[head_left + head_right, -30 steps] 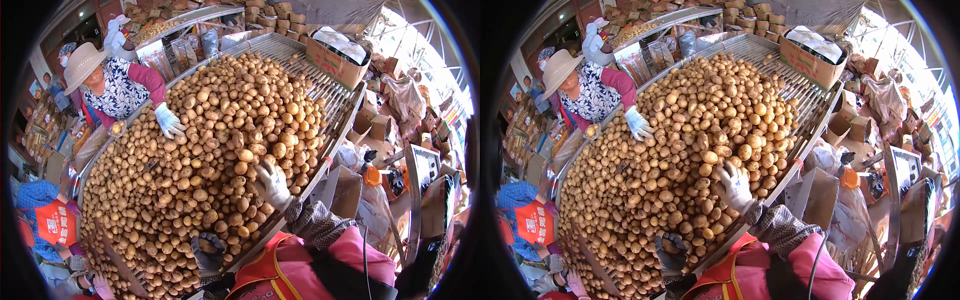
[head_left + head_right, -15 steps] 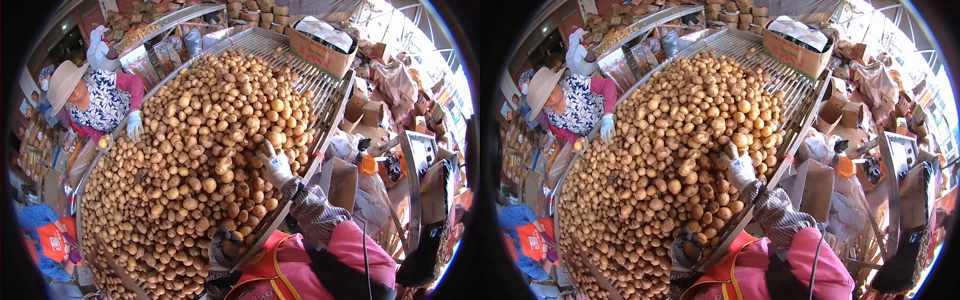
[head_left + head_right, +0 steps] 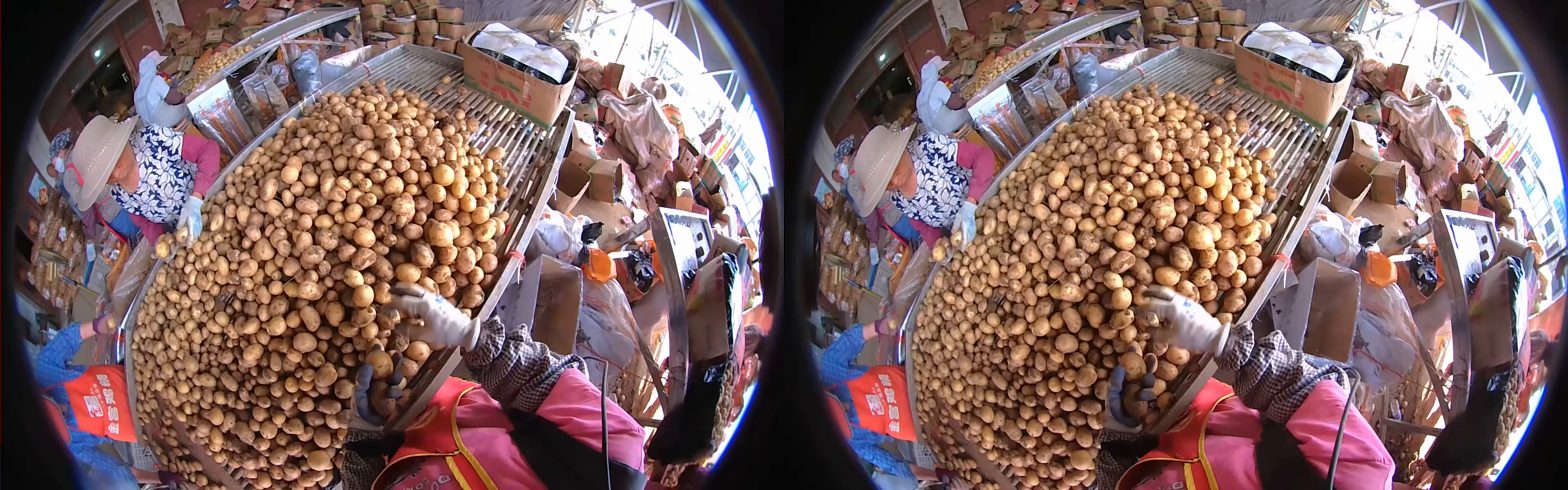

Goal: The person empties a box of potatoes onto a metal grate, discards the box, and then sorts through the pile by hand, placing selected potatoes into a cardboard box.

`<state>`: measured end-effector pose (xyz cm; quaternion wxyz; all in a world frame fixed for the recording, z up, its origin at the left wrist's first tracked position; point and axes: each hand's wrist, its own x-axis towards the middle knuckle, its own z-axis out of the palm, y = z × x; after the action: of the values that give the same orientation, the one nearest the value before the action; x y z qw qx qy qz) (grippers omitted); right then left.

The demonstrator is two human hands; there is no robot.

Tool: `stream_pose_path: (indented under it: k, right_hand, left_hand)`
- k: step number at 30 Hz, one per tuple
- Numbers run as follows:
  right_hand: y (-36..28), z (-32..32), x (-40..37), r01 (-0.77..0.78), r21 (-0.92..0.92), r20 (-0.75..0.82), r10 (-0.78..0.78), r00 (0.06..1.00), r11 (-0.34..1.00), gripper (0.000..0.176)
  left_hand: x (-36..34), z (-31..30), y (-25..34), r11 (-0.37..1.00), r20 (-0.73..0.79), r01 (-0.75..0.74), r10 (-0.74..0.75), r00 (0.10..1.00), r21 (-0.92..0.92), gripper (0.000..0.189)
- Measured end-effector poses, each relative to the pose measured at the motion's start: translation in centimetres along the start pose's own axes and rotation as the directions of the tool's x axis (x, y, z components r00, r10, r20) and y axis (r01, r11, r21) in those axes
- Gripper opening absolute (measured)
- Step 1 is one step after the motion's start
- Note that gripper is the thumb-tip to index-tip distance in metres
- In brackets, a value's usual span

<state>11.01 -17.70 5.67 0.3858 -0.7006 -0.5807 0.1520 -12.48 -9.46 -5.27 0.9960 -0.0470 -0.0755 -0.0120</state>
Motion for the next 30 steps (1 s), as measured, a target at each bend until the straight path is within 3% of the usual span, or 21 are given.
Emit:
stream_pose_path:
  k: [1, 2, 3, 4, 5, 7, 8, 10, 11, 12, 13, 14, 16, 18, 19, 21, 22, 24, 28, 30]
  right_hand:
    - [2.7, -0.7, 1.2, -0.027, -0.248, -0.210, -0.027, 0.977, 0.968, 0.041]
    - [3.7, -2.4, 2.5, -0.209, -0.473, -0.350, 0.036, 0.936, 0.856, 0.040]
    - [5.7, -3.4, 3.7, -0.344, -0.631, -0.414, 0.073, 0.908, 0.695, 0.042]
    - [9.7, -3.5, 4.5, -0.424, -0.636, -0.369, 0.228, 0.901, 0.645, 0.045]
    - [11.4, -4.2, 5.9, -0.492, -0.406, -0.290, 0.402, 0.868, 0.770, 0.046]
    - [12.0, -4.5, 6.9, -0.397, -0.433, -0.264, 0.307, 0.914, 0.809, 0.043]
    - [10.4, -3.7, 6.8, -0.356, -0.448, -0.263, 0.259, 0.929, 0.820, 0.040]
    - [6.7, -1.1, 5.4, -0.142, -0.192, -0.130, 0.119, 0.984, 0.971, 0.033]
    - [3.2, -0.1, 4.2, -0.193, -0.136, 0.035, 0.200, 0.979, 0.972, 0.035]
    - [1.6, 1.2, 3.3, -0.170, 0.019, 0.234, 0.161, 0.959, 0.985, 0.035]
    - [1.6, 3.5, 1.5, -0.126, 0.165, 0.245, 0.083, 0.966, 0.978, 0.038]
    - [2.0, 4.1, 1.3, -0.054, 0.206, 0.177, 0.017, 0.984, 0.977, 0.043]
    - [4.5, 2.8, -0.3, 0.031, -0.039, -0.242, -0.040, 0.969, 0.999, 0.042]
    - [8.5, -1.5, -0.8, -0.298, -0.311, -0.494, 0.114, 0.862, 0.902, 0.039]
    - [11.9, -3.3, -0.7, -0.384, -0.345, -0.564, 0.137, 0.814, 0.857, 0.043]
    - [19.6, -5.0, -0.8, -0.551, -0.325, -0.430, 0.399, 0.810, 0.769, 0.053]
    - [20.0, -5.3, 0.7, -0.639, -0.419, -0.372, 0.520, 0.769, 0.645, 0.063]
    - [18.3, -5.7, 3.6, -0.747, -0.311, -0.327, 0.672, 0.665, 0.588, 0.070]
    - [21.0, -8.0, 5.8, -0.746, -0.235, -0.128, 0.741, 0.660, 0.623, 0.075]
    - [20.4, -8.5, 5.6, -0.646, -0.427, -0.094, 0.679, 0.728, 0.633, 0.066]
  left_hand:
    - [-0.5, 0.1, -0.3, 0.995, -0.133, -0.098, 0.099, 0.986, 0.015, 0.051]
    - [-1.0, 0.4, -0.6, 0.981, -0.265, -0.188, 0.193, 0.945, 0.043, 0.051]
    - [-0.4, 2.3, -1.4, 0.973, -0.296, -0.213, 0.179, 0.938, -0.086, 0.055]
    - [0.1, 2.4, -1.8, 0.972, -0.301, -0.218, 0.184, 0.936, -0.084, 0.055]
    - [0.6, 2.4, -2.0, 0.970, -0.125, -0.158, 0.136, 0.983, -0.184, 0.061]
    - [1.4, 2.5, -1.8, 0.962, 0.066, -0.069, 0.089, 0.994, -0.265, 0.067]
    - [1.3, 2.5, -1.9, 0.969, 0.021, -0.144, 0.152, 0.988, -0.200, 0.072]
    - [0.9, 2.4, -2.0, 0.956, -0.061, -0.286, 0.282, 0.958, -0.062, 0.083]
    - [0.7, 2.4, -1.7, 0.943, -0.080, -0.331, 0.328, 0.941, -0.028, 0.083]
    - [0.6, 2.2, -1.3, 0.930, -0.089, -0.366, 0.363, 0.927, -0.020, 0.083]
    - [0.5, 2.0, -0.9, 0.921, -0.092, -0.390, 0.386, 0.918, -0.026, 0.082]
    - [0.4, 1.7, -0.5, 0.911, -0.087, -0.410, 0.406, 0.910, -0.032, 0.082]
    - [0.3, 1.3, 0.3, 0.898, -0.081, -0.436, 0.431, 0.899, -0.054, 0.082]
    - [0.0, 1.1, 0.5, 0.891, -0.085, -0.447, 0.441, 0.894, -0.075, 0.082]
    - [0.0, 1.1, 0.5, 0.892, -0.081, -0.442, 0.436, 0.896, -0.097, 0.082]
    - [0.0, 1.2, 0.0, 0.890, -0.081, -0.415, 0.407, 0.910, -0.191, 0.083]
    - [-0.2, 1.4, -0.2, 0.882, -0.084, -0.396, 0.388, 0.918, -0.254, 0.083]
    - [-0.2, 0.3, -0.2, 0.898, -0.066, -0.397, 0.391, 0.918, -0.190, 0.085]
    - [-1.5, -0.9, 0.5, 0.933, -0.064, -0.322, 0.315, 0.947, -0.163, 0.081]
    - [-1.7, -2.2, 1.1, 0.928, -0.027, -0.307, 0.309, 0.951, -0.212, 0.070]
